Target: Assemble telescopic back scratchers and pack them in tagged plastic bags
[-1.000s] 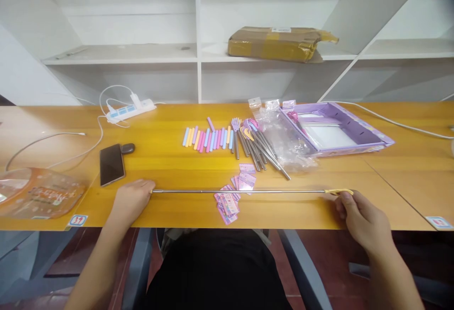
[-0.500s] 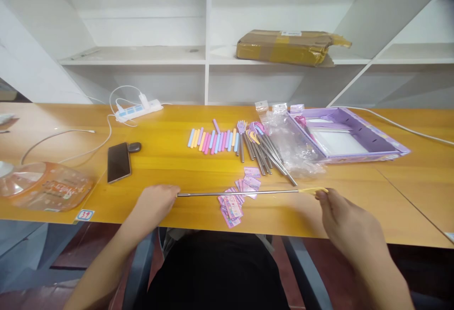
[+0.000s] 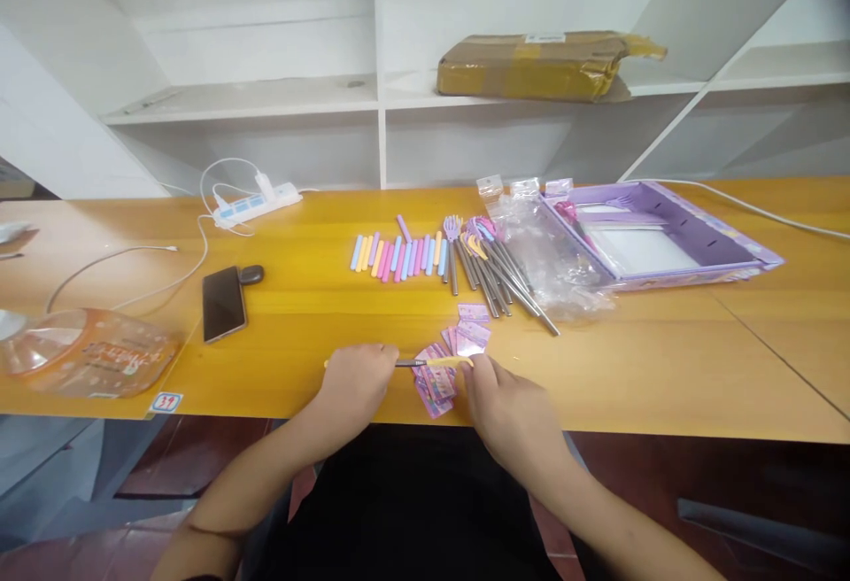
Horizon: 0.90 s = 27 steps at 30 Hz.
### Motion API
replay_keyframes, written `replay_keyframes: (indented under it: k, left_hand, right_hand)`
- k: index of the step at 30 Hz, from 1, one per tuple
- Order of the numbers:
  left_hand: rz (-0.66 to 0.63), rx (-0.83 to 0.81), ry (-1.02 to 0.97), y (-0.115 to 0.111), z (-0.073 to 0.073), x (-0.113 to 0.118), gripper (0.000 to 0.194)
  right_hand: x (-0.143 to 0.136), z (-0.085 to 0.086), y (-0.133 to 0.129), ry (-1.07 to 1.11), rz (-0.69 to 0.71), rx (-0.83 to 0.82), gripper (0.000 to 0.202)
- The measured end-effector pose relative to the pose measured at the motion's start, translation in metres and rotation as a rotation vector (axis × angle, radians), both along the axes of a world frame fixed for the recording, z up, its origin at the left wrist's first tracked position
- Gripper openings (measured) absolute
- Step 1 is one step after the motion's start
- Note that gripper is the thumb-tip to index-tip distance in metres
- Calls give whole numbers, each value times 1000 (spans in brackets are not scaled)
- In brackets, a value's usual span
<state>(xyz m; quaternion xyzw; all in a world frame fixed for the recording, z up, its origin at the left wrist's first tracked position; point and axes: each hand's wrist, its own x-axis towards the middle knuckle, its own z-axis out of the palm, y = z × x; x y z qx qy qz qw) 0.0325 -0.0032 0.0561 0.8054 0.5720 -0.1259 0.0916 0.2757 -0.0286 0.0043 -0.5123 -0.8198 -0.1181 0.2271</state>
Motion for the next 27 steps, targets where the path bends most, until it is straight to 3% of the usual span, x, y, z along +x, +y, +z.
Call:
replay_keyframes:
  k: [6, 10, 14, 18, 23, 27]
  left_hand:
    - [-18, 77, -70, 4, -38, -1, 28]
    - [-34, 89, -93, 6, -52, 0, 26]
    - [-42, 89, -82, 7, -53, 0, 27]
    - [-62, 93, -84, 9, -54, -3, 28]
    - [-80, 95, -84, 9, -53, -3, 26]
    - [-132, 88, -59, 3, -42, -1, 23]
  right_hand:
    - [9, -6, 14, 131, 91, -109, 36]
    - [18, -17, 22, 274, 207, -260, 32]
    - [20, -20, 26, 362, 284, -426, 34]
    - [21, -17, 28, 388, 299, -486, 36]
    - [22, -19, 25, 426, 307, -457, 31]
    - [18, -18, 22, 411, 299, -407, 33]
